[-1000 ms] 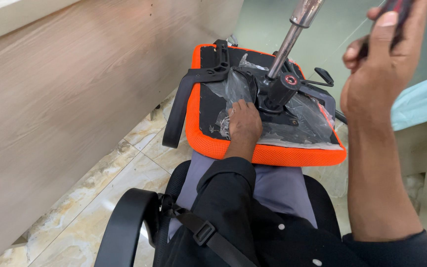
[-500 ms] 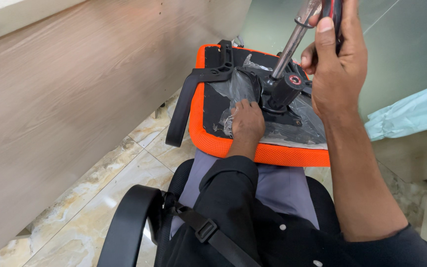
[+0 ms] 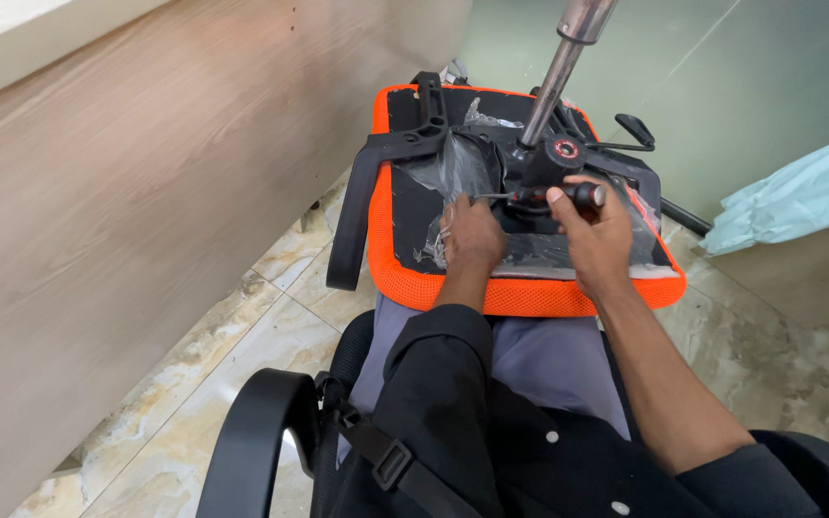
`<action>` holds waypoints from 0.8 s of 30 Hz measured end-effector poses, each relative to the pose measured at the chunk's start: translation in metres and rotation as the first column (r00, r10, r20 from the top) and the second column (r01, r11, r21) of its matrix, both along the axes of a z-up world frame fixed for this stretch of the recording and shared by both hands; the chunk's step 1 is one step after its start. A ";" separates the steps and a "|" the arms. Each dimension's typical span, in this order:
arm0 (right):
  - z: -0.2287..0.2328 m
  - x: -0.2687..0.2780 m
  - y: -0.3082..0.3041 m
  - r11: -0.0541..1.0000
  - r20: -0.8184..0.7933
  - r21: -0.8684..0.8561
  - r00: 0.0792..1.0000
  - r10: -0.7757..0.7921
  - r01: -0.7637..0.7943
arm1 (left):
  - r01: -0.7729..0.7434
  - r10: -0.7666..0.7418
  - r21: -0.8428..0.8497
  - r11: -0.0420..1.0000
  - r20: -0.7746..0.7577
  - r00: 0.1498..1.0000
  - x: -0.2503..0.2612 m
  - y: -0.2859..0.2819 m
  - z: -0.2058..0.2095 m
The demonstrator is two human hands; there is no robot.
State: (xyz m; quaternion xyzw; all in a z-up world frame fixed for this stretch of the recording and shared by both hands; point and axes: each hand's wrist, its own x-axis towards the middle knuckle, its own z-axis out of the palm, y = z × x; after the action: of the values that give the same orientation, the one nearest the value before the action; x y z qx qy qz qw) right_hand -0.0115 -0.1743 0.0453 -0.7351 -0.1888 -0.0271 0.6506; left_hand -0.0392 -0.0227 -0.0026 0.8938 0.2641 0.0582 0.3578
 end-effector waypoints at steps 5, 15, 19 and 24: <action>-0.015 0.012 -0.005 0.978 -0.096 0.181 0.988 0.119 -0.100 | 0.002 -0.003 -0.060 0.998 -0.019 1.000 -0.001 -0.001 -0.003; -0.042 0.025 -0.015 0.937 -0.351 0.330 0.936 0.012 0.112 | 0.037 -0.039 -0.025 0.999 -0.086 0.995 -0.002 0.002 -0.008; -0.045 0.022 -0.020 0.923 -0.395 0.367 0.918 0.041 0.117 | 0.028 -0.029 -0.028 0.999 -0.040 0.999 -0.003 0.006 -0.003; -0.045 0.015 -0.018 0.923 -0.257 0.369 0.966 -0.011 0.109 | 0.022 -0.023 -0.077 0.997 -0.010 1.000 -0.010 0.007 0.002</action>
State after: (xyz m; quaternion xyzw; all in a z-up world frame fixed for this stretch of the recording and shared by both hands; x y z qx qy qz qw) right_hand 0.0032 -0.1926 0.0001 -0.5979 -0.0736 0.0096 0.7981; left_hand -0.0493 -0.0161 -0.0001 0.8826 0.2582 0.0392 0.3909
